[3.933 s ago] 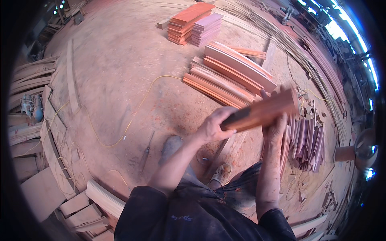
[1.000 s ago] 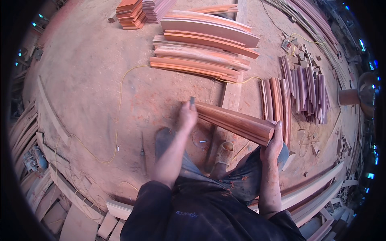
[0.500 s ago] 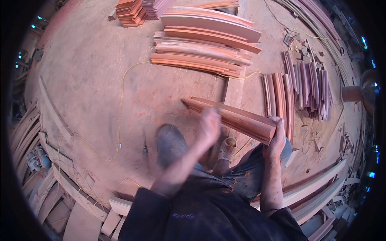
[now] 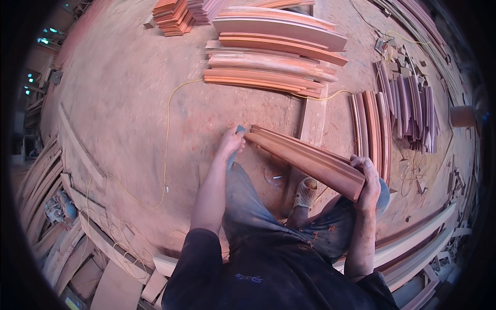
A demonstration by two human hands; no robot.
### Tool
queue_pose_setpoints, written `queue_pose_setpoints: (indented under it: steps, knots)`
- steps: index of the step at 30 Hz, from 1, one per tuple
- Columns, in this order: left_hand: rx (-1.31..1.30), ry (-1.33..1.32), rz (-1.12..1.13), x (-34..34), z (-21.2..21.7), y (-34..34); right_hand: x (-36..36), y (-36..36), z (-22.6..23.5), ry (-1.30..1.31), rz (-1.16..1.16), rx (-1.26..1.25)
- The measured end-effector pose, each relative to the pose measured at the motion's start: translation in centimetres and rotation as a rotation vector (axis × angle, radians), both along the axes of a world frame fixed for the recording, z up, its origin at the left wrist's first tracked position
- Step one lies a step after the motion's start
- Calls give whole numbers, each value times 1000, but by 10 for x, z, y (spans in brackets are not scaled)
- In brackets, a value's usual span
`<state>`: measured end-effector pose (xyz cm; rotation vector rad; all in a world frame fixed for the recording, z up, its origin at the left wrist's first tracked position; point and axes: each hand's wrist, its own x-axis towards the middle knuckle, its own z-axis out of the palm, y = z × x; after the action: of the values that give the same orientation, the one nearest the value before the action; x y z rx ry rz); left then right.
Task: The person sits on the floor and uses a hand scraper to smooth the edges and surfaces of several reddish-brown wooden planks. They handle the planks one at a time, scraping along the length and edges, then place the finished pieces into a nearby stack.
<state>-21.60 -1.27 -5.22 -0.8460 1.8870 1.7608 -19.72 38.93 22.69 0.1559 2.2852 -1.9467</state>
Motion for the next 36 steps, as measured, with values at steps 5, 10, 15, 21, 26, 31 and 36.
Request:
queue_pose_setpoints:
  steps: [5, 10, 15, 21, 26, 31, 36]
  knots:
    - [-264, -1, -189, -20, -21, 1, -2, -1, 1, -65, -54, -97]
    - [-310, 13, -151, -18, -32, 9, 0, 0, 3, -28, 15, -18]
    - [-243, 155, -231, 7, 54, 61, 4, -1, 4, -22, 22, -39]
    - [-311, 484, -423, 91, 267, 196, 14, -4, 3, 14, 64, -46]
    - [425, 609, -485, 111, 331, 216, 20, -6, 2, 17, 89, -81]
    - [5, -21, 186, 47, 139, 76, 19, -2, -2, 30, 77, -84]
    - [31, -11, 158, 10, -9, 22, 16, 3, -4, 0, 34, -93]
